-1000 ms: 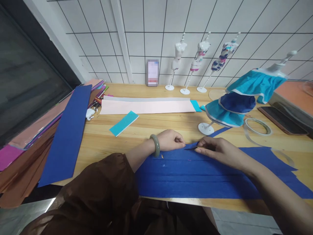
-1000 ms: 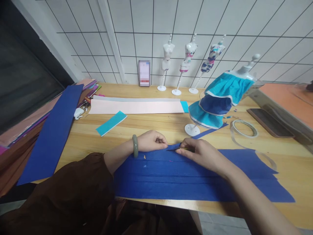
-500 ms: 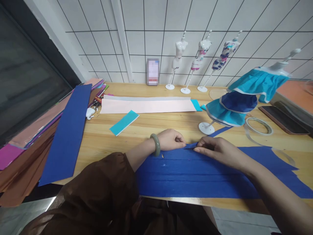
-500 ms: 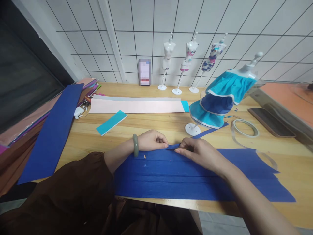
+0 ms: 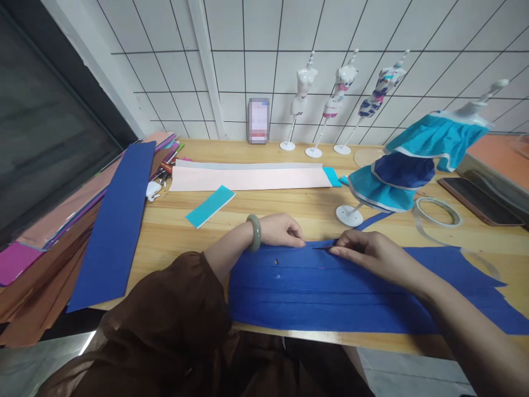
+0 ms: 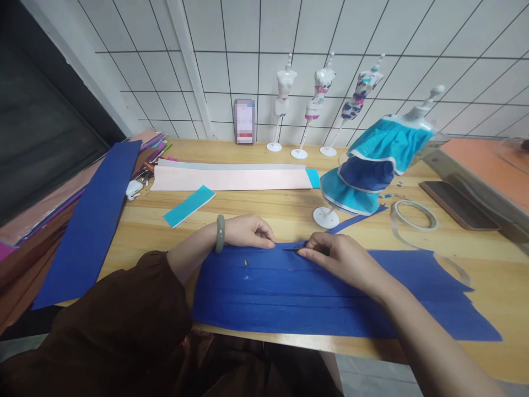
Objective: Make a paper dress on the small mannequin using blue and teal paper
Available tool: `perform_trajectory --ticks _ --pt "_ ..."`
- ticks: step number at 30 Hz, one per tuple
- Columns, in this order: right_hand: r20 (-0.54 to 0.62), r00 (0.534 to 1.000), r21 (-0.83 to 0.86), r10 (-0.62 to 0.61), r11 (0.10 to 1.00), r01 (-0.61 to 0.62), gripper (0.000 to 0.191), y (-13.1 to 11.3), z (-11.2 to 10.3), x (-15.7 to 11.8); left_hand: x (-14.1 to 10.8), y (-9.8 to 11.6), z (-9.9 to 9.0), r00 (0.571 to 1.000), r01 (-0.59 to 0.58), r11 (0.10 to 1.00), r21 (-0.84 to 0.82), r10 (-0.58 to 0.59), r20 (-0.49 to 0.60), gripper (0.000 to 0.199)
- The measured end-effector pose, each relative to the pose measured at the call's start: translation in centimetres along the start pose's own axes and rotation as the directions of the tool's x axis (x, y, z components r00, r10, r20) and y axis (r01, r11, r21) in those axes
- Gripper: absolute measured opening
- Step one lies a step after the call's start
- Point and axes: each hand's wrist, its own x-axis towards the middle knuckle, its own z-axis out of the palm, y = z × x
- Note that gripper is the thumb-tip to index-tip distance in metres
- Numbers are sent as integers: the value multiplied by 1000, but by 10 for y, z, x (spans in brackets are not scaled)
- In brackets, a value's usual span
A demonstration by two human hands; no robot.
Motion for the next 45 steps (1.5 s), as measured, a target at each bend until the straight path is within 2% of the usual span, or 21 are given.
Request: perform_trajectory --ticks 7,17,28,37,45 --pt "24 1000 28 11 1000 -12 32 -5 -1 -4 -4 0 -7 1000 22 999 39 -22 -4 18" --pt "40 999 3 31 1000 -31 33 -9 -4 -2 -3 -2 -10 999 5 999 -44 -3 33 18" --pt "58 998 -34 -32 999 34 35 -27 4 9 -2 -3 -10 996 -21 999 -37 24 84 16" --pt "55 998 -43 -18 999 20 35 -20 2 9 0 -17 -10 996 -51 981 -188 64 65 16" --pt "69 996 -26 -61 998 63 36 -32 3 14 -1 -15 -10 992 -12 966 -259 43 116 13"
